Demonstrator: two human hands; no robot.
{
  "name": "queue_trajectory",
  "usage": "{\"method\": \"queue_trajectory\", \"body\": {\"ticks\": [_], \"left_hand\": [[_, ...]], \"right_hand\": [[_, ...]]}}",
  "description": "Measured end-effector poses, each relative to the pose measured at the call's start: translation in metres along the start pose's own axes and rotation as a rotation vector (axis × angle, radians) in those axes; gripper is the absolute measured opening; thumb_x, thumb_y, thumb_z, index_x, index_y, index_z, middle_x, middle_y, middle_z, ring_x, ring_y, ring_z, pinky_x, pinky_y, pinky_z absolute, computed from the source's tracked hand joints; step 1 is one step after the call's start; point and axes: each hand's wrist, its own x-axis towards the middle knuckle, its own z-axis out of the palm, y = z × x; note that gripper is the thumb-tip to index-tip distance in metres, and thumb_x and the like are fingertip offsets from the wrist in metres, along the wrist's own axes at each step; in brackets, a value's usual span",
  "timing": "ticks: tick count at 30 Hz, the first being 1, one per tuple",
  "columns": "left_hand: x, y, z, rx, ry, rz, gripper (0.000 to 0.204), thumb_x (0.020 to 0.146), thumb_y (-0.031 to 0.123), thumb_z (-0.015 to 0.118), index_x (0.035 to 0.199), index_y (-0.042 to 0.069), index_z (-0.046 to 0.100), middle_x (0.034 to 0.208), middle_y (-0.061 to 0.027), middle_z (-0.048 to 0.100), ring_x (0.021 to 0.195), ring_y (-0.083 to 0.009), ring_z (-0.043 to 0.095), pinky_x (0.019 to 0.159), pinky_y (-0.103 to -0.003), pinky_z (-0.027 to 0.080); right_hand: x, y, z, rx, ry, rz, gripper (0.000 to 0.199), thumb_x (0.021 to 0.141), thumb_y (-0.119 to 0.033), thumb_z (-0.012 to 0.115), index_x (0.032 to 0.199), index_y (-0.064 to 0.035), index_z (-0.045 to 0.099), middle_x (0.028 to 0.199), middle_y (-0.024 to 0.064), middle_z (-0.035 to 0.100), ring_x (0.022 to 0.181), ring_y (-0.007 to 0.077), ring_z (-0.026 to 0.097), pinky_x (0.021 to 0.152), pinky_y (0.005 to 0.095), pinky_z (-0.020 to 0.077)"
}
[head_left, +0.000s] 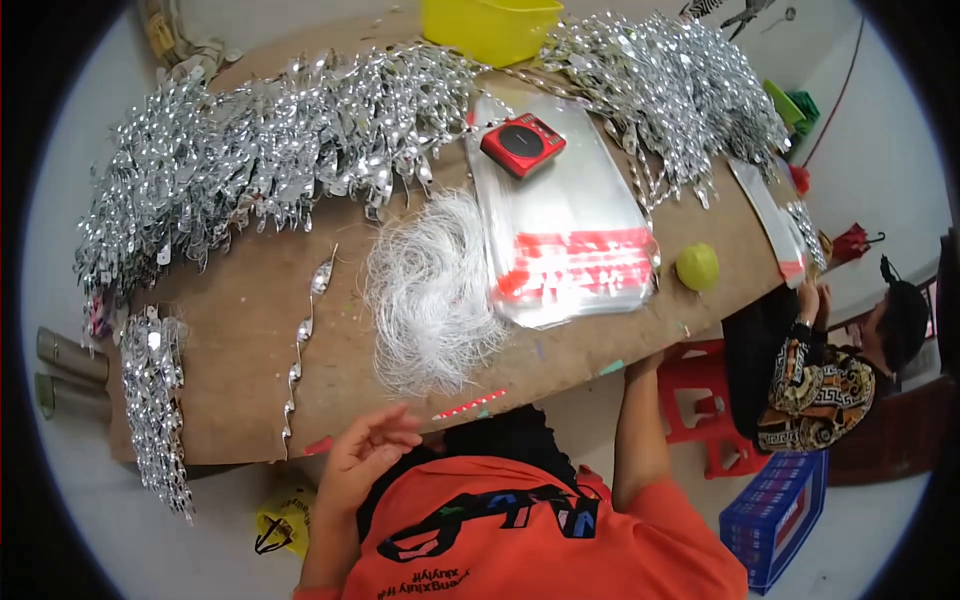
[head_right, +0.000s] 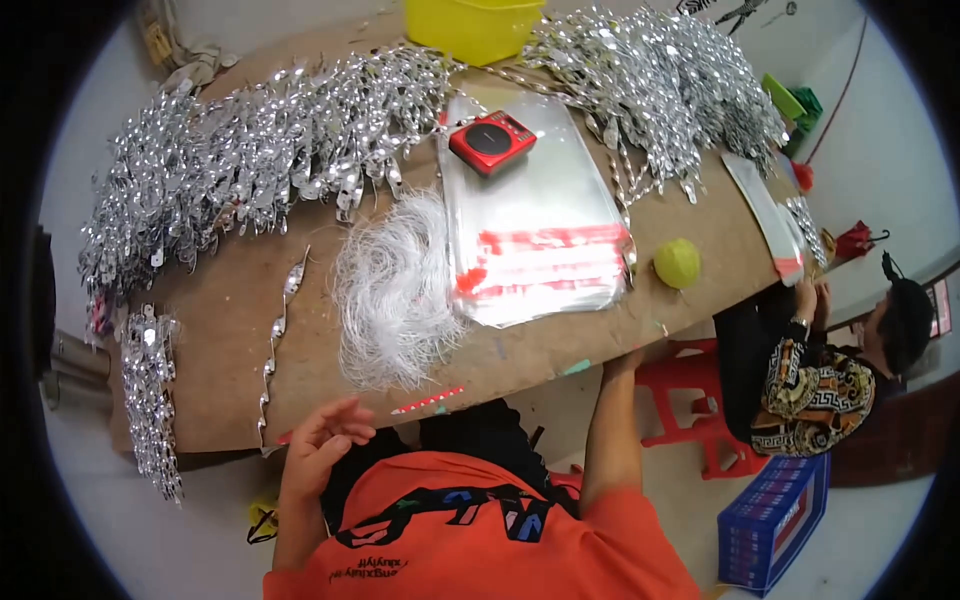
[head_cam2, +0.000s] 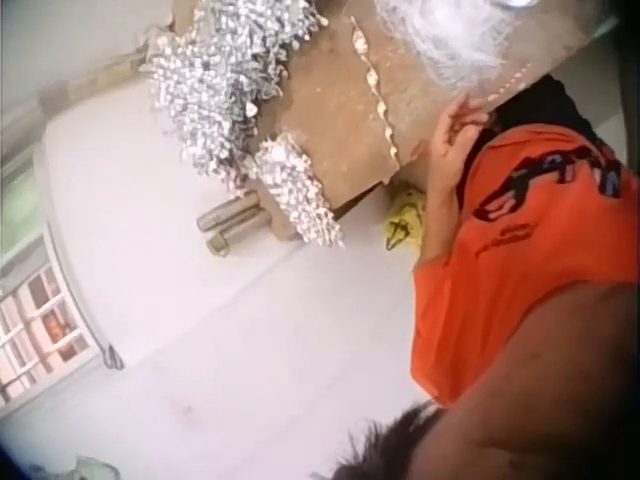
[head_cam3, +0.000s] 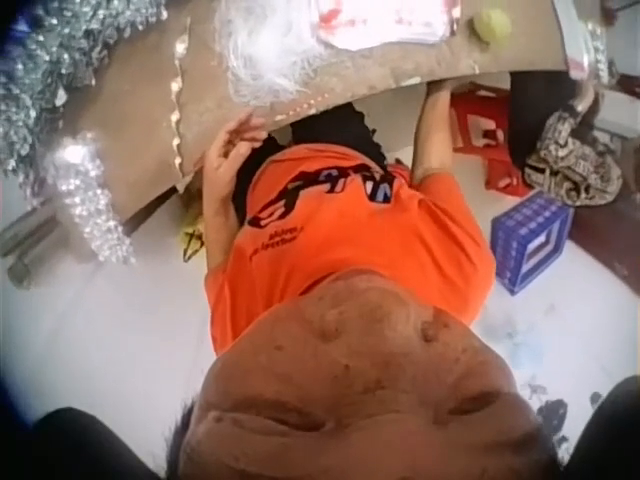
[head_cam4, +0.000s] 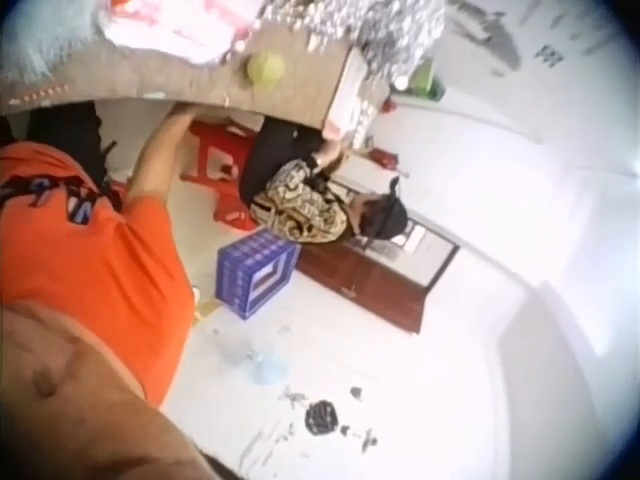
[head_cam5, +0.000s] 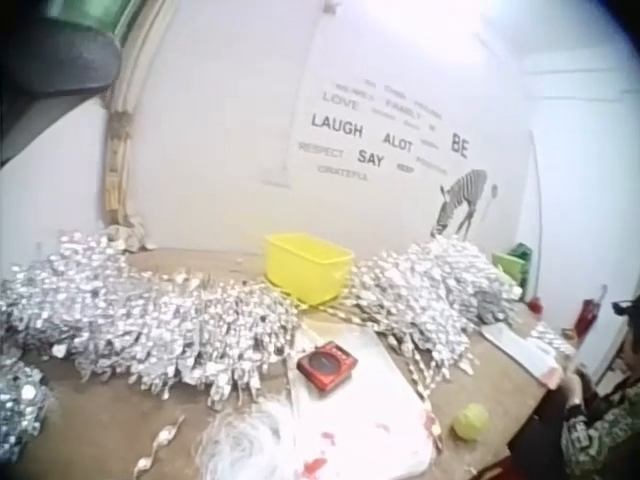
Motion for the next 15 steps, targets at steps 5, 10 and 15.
{"method": "queue_trajectory", "body": {"ticks": [5, 10, 15], "left_hand": [[0.006, -0.003, 0.005, -0.027, -0.026, -0.056, 0.046, 0.083, 0.009, 0.053, 0.127, 0.000, 0.042, 0.115, -0.0154, 0.054, 0.097, -0.0207, 0.057, 0.085, -0.031, 0.044], [0.012, 0.021, 0.013, 0.008, -0.020, -0.096, 0.047, 0.084, 0.009, 0.054, 0.129, 0.000, 0.042, 0.117, -0.0140, 0.054, 0.100, -0.0190, 0.055, 0.089, -0.031, 0.042], [0.020, 0.008, 0.001, -0.038, -0.123, -0.063, 0.046, 0.086, 0.006, 0.052, 0.130, 0.001, 0.040, 0.119, -0.0108, 0.053, 0.103, -0.0161, 0.053, 0.090, -0.029, 0.041]], "right_hand": [[-0.001, -0.029, 0.034, 0.080, 0.227, 0.111, 0.050, 0.091, -0.045, 0.039, 0.125, -0.0093, 0.044, 0.125, 0.0067, 0.048, 0.113, 0.0255, 0.046, 0.097, 0.0406, 0.0376], [-0.012, -0.060, 0.073, 0.105, 0.520, 0.345, 0.052, 0.089, -0.048, 0.043, 0.124, -0.0092, 0.045, 0.124, 0.0085, 0.050, 0.112, 0.0260, 0.048, 0.095, 0.0432, 0.0404], [-0.010, -0.063, -0.119, -0.303, 0.507, 0.409, 0.050, 0.095, -0.038, 0.030, 0.136, -0.0093, 0.032, 0.139, 0.0093, 0.035, 0.123, 0.0276, 0.038, 0.105, 0.0413, 0.0282]]}}
